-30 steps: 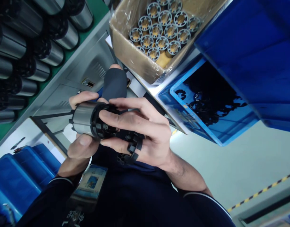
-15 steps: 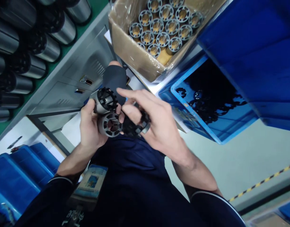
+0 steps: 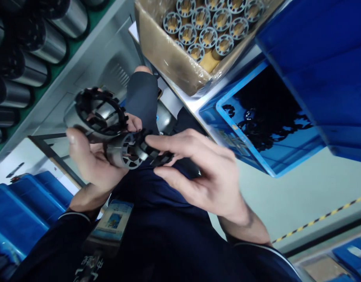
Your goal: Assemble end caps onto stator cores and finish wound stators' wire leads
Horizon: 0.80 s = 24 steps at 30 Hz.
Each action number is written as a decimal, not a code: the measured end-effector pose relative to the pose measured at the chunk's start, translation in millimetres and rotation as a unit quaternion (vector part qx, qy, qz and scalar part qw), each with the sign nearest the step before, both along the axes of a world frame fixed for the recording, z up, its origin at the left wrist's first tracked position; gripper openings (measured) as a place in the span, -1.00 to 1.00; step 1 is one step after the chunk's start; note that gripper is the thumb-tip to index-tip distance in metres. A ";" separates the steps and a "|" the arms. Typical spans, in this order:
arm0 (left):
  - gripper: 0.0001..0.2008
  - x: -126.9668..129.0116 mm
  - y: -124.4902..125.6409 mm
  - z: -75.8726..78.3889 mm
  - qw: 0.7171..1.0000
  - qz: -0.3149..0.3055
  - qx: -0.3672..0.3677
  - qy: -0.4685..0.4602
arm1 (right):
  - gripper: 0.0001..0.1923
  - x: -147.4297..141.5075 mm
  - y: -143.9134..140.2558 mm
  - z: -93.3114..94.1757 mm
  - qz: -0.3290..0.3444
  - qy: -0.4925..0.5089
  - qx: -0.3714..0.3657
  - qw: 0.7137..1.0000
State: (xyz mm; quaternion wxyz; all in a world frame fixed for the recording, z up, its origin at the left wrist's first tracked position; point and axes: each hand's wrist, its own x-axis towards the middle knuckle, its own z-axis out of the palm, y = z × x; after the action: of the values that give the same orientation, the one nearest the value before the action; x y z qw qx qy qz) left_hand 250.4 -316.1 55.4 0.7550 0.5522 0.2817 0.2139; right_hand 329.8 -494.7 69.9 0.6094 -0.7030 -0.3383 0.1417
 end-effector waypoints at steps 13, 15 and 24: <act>-0.08 -5.3 2.0 -7.1 0.992 0.071 0.069 0.080 | -0.50 -24.6 28.7 -30.6 -0.031 -0.048 0.038 0.998; 0.04 -1.8 4.2 -9.4 0.993 0.014 0.090 0.080 | -0.53 -20.4 28.1 -31.3 -0.004 -0.048 0.059 0.997; 0.16 -7.9 0.4 -22.7 0.997 0.028 -0.020 0.072 | -0.70 -19.0 33.4 -30.9 0.000 -0.027 0.085 0.996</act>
State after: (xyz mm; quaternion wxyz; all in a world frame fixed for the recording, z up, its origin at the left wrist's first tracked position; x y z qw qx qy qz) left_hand 242.5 -315.7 32.7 0.7377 0.5426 0.3546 0.1888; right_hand 310.8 -461.4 39.0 0.6572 -0.6525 -0.3657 0.0932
